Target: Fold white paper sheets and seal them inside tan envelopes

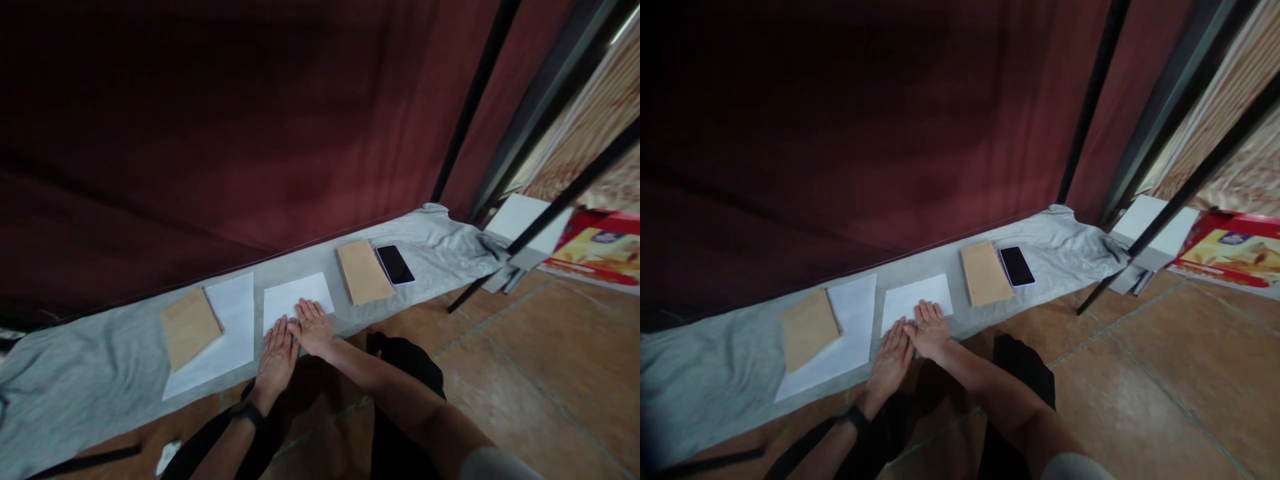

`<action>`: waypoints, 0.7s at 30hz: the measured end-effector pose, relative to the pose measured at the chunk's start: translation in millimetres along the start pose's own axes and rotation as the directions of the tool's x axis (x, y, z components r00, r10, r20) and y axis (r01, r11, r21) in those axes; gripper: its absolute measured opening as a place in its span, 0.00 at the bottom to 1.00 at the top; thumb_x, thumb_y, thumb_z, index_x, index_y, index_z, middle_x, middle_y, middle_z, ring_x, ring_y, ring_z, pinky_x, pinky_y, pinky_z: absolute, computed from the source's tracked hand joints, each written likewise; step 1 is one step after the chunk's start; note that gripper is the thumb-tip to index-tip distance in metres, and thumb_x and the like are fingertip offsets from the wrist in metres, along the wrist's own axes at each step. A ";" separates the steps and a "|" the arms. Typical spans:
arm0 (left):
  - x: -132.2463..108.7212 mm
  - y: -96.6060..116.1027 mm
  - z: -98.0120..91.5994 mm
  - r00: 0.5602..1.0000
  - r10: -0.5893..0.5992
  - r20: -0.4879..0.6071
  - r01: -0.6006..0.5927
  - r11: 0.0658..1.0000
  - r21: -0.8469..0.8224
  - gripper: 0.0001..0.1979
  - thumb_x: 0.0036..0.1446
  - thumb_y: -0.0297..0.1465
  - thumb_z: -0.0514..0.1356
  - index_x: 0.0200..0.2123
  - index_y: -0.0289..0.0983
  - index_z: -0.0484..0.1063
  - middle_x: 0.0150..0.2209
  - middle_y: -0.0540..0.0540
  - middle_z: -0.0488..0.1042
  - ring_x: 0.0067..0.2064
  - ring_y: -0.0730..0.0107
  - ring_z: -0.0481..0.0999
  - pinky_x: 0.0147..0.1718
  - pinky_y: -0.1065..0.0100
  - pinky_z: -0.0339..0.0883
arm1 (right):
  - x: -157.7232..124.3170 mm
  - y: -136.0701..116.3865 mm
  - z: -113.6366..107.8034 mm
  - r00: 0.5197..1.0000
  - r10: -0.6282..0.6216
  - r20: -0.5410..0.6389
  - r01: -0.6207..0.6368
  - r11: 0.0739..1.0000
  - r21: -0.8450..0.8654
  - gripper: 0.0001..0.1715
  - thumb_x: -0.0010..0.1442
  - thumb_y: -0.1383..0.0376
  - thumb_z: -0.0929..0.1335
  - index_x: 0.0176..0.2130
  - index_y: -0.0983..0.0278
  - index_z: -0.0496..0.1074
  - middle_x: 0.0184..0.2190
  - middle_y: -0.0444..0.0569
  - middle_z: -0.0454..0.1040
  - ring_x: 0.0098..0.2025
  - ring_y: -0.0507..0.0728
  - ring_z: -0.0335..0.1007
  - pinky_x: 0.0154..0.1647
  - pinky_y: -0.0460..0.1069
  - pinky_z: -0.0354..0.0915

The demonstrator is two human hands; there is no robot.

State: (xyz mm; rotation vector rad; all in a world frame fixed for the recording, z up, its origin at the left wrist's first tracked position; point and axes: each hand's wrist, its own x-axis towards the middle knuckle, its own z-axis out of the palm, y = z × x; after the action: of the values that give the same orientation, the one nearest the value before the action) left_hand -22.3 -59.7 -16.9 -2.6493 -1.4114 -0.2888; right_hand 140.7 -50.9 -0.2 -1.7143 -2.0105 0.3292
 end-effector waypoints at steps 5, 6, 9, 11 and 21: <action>-3.7 1.2 -2.3 0.999 -0.037 -0.013 0.037 0.999 0.006 0.31 0.72 0.43 0.42 0.68 0.30 0.58 0.70 0.31 0.55 0.72 0.51 0.53 0.65 0.48 0.57 | -8.7 23.4 1.0 0.994 0.023 -0.103 -0.027 0.999 -0.041 0.37 0.71 0.51 0.60 0.68 0.72 0.58 0.70 0.61 0.54 0.72 0.63 0.49 0.73 0.60 0.45; -4.6 1.2 -2.4 0.999 -0.044 -0.015 0.044 0.999 0.005 0.31 0.72 0.44 0.43 0.68 0.30 0.58 0.70 0.30 0.55 0.72 0.50 0.53 0.65 0.48 0.57 | -9.8 27.6 0.6 0.993 0.047 -0.107 -0.054 0.997 -0.060 0.37 0.71 0.51 0.60 0.68 0.73 0.58 0.70 0.62 0.54 0.72 0.64 0.49 0.73 0.61 0.45; -6.7 2.9 -3.3 0.998 -0.062 -0.020 0.062 0.998 -0.002 0.33 0.71 0.45 0.43 0.67 0.27 0.58 0.70 0.27 0.54 0.71 0.48 0.53 0.65 0.47 0.57 | -13.9 38.5 -2.3 0.989 0.105 -0.107 -0.120 0.983 -0.136 0.39 0.71 0.51 0.60 0.69 0.75 0.57 0.70 0.64 0.53 0.72 0.66 0.49 0.72 0.61 0.46; -7.7 5.8 -5.6 0.996 -0.085 -0.027 0.085 0.996 -0.006 0.33 0.71 0.45 0.44 0.67 0.26 0.59 0.69 0.27 0.55 0.71 0.47 0.54 0.65 0.46 0.58 | -18.0 44.0 -5.8 0.986 0.118 -0.115 -0.138 0.973 -0.185 0.40 0.71 0.50 0.59 0.68 0.77 0.56 0.69 0.66 0.53 0.72 0.67 0.50 0.72 0.62 0.47; 15.8 17.5 -31.6 0.994 -0.109 -0.031 0.105 0.988 -0.111 0.27 0.71 0.36 0.42 0.68 0.30 0.57 0.69 0.35 0.60 0.72 0.56 0.54 0.68 0.49 0.52 | -11.2 26.4 -31.9 0.997 0.017 -0.070 -0.028 0.988 -0.154 0.36 0.74 0.53 0.53 0.69 0.74 0.56 0.71 0.61 0.52 0.72 0.65 0.48 0.71 0.61 0.49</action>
State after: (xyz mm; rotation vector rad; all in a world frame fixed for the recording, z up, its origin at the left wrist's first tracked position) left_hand -2.6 -63.1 17.0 -2.6415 -1.5725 -0.4367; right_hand 180.5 -60.6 12.5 -1.8169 -2.0140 0.1224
